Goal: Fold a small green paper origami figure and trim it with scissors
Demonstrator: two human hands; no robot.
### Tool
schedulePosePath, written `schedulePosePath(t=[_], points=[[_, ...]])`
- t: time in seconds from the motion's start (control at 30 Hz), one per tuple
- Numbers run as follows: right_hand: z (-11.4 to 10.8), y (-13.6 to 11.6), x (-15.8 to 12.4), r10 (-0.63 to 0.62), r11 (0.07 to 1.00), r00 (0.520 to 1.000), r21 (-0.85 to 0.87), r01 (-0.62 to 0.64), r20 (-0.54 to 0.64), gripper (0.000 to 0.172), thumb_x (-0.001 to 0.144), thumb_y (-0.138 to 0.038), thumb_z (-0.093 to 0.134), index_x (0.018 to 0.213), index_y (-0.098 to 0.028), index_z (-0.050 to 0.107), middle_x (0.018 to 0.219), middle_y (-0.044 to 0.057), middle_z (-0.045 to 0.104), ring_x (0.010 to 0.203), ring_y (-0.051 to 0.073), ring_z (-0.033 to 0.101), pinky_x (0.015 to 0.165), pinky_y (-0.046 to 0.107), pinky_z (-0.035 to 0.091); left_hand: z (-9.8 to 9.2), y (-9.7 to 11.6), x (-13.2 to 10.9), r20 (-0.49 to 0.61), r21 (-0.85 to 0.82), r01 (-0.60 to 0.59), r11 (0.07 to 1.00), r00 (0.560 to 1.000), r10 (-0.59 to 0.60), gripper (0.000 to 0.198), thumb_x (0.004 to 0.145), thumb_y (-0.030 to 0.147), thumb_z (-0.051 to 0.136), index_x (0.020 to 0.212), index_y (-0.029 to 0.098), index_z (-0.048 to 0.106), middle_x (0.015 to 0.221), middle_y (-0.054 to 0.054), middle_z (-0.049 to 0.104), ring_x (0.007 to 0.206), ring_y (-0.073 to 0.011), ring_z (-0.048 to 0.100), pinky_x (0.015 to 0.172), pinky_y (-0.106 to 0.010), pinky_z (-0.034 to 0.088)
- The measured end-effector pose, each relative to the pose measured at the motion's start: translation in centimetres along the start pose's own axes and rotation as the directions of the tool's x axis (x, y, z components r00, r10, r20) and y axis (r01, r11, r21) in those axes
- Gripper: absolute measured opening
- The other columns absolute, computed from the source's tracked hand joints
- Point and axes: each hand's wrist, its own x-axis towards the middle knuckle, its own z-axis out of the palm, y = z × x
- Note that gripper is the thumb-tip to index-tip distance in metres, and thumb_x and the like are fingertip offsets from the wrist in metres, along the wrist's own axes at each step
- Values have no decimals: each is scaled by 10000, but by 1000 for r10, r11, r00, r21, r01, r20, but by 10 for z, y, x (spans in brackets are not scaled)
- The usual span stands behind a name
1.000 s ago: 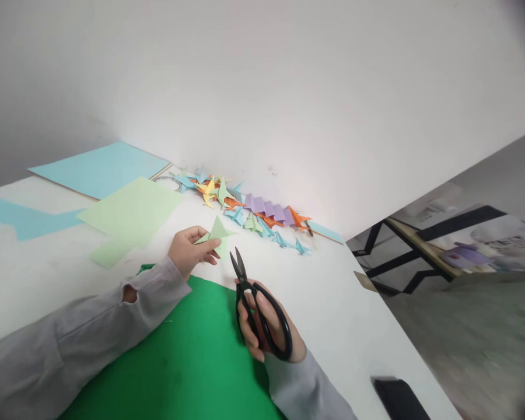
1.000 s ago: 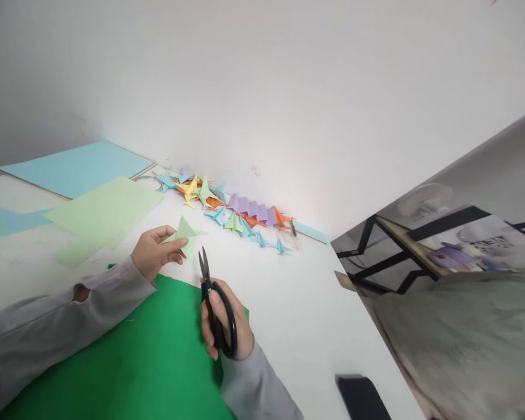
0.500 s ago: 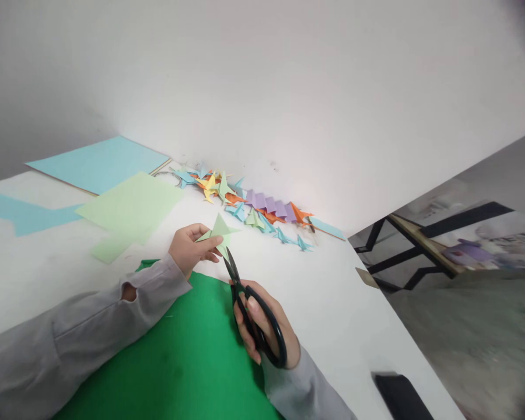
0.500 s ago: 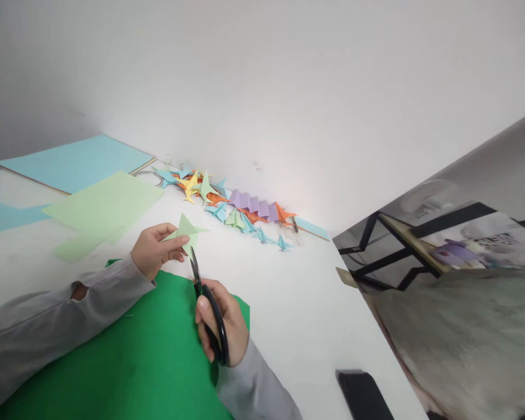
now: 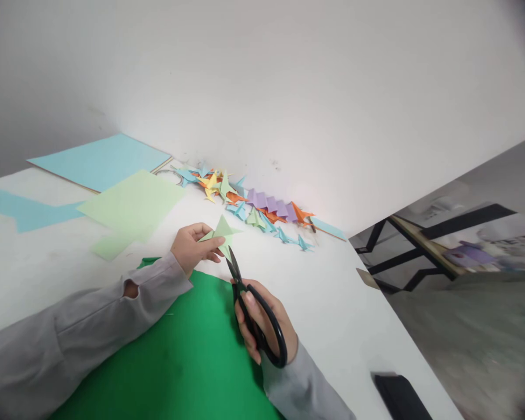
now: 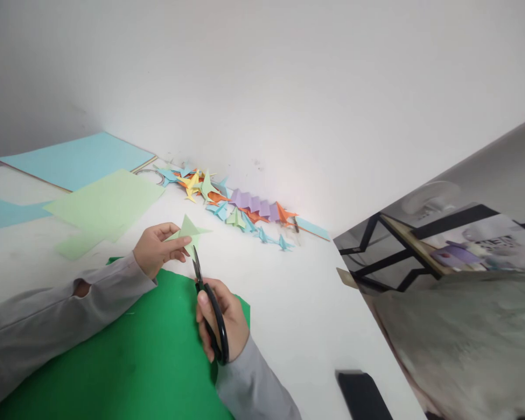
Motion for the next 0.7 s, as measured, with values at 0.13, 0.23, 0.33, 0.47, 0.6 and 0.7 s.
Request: schedulePosePath(t=[0.13,0.23,0.33,0.47,0.6,0.7], points=[[1,-1,-1,5,1000,1000,-4,-5,-8,345,742,-509,549,750,-181,445,533,-70,485,232,13,359,201,124,292,-1,-2,1,25,9,-3,1000,1000,3,328,460,253,785,572,118,508,553,-1,589,419,-115,570,382,-228,492],[1,-1,-1,20,1000,1000,2,-20,-21,345,737,-506,558,790,-182,451,534,-74,486,232,12,357,200,122,293,-2,-3,1,31,12,-6,1000,999,6,330,458,252,788,567,118,508,550,-1,589,416,-114,569,385,-230,496],[1,0,-1,24,1000,999,4,-24,-22,372,733,-505,563,889,-183,460,537,-77,488,233,16,363,200,121,292,-2,-3,1,23,10,-10,1000,1000,10,330,463,261,786,567,115,508,554,-4,592,412,-113,569,388,-230,500],[2,0,-1,26,1000,999,-6,-26,-22,408,744,-502,552,972,-175,463,543,-74,491,236,14,361,201,115,281,-2,-3,1,14,11,-11,1000,1000,11,332,469,266,783,579,114,509,566,-3,598,414,-110,572,391,-227,505],[3,-3,-2,13,1000,1000,-12,-13,-24,406,767,-488,529,993,-156,466,549,-71,486,243,2,353,208,101,275,-2,-3,1,16,15,-11,1000,1000,10,316,490,260,774,594,111,514,586,-5,604,429,-107,581,401,-218,510],[3,-5,-3,23,1000,1000,-3,-24,-10,424,760,-484,540,1014,-152,464,547,-75,481,246,1,350,211,103,294,-2,-3,1,8,22,-15,1000,1000,14,303,498,251,768,591,109,518,579,-6,603,430,-105,580,397,-212,506]])
